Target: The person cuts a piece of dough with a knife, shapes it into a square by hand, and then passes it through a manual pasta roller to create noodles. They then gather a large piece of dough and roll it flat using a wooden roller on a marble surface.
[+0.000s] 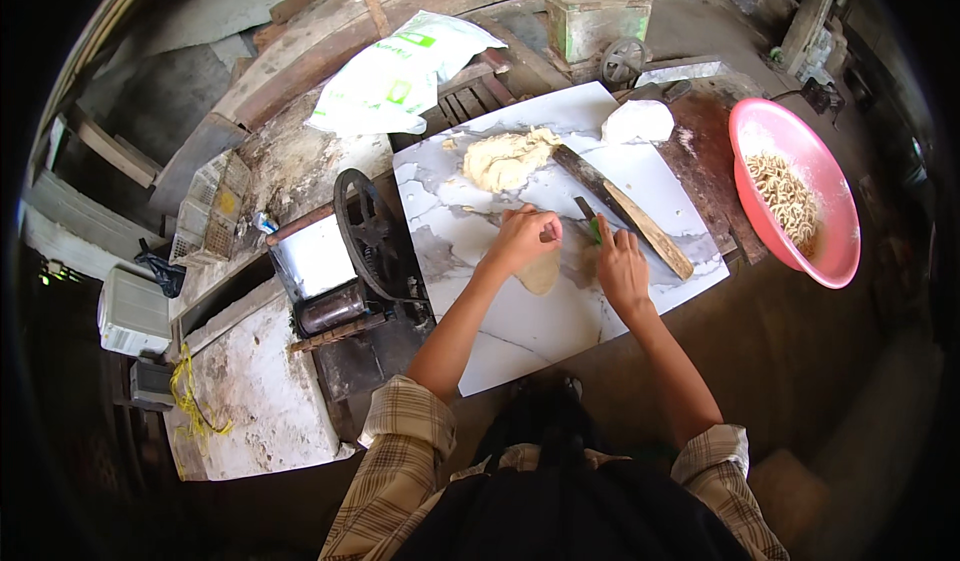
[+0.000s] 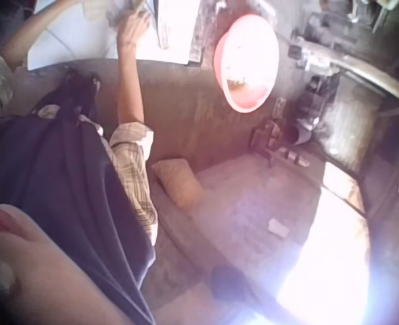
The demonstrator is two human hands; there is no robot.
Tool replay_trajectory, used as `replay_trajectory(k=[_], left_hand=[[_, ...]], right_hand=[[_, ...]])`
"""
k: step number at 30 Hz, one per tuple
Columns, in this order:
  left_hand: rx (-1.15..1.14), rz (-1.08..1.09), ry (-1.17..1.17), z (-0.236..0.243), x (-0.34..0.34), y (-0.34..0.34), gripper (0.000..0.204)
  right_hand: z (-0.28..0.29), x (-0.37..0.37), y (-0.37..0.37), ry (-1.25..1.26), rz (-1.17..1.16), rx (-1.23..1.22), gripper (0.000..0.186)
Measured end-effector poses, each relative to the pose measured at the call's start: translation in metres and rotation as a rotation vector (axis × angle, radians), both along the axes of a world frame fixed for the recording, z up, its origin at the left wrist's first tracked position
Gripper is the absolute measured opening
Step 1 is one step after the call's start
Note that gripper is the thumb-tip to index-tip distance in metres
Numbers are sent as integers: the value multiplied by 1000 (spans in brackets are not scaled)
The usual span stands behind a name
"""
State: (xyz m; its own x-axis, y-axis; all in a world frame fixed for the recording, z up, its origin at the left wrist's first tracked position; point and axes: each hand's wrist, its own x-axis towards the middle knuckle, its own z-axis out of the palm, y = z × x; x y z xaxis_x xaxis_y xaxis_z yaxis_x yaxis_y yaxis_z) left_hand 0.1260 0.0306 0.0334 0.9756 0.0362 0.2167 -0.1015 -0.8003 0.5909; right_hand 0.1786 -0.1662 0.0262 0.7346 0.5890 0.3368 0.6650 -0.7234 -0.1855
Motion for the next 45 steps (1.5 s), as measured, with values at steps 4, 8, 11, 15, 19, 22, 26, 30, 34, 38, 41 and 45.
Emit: replay_trajectory(k=[4, 8, 11, 15, 19, 22, 26, 30, 34, 38, 41, 45], left_hand=[[-202, -21, -47, 13, 0, 2, 16], [-336, 83, -246, 29, 6, 3, 12], [-321, 236, -316, 36, 14, 12, 10], [-308, 518, -403, 29, 25, 32, 11], [-253, 690, -410, 25, 44, 45, 12], [-90, 758, -329, 18, 47, 58, 21], [-59, 941, -320, -1, 49, 65, 47], [-1, 939, -383, -6, 52, 58, 44], [-187, 721, -383, -7, 3, 33, 40], [-305, 550, -176, 1, -43, 9, 39], [-79, 478, -225, -9, -68, 6, 35], [-2, 381, -186, -16, -87, 4, 39]], right_hand=[[3, 4, 15, -212, 55, 34, 40], [8, 24, 41, -223, 176, 307, 30], [12, 50, 70, 861, 310, 685, 25], [13, 75, 118, 762, 362, 669, 21], [0, 100, 153, 585, 419, 552, 26], [6, 98, 169, 484, 248, 436, 37], [7, 97, 168, 424, 228, 447, 42], [8, 99, 153, 461, 301, 535, 34], [23, 69, 75, 278, 372, 301, 36], [13, 45, 30, 191, 254, 40, 38], [2, 34, 26, 190, 246, 37, 34], [-1, 21, 29, 252, 132, 24, 27]])
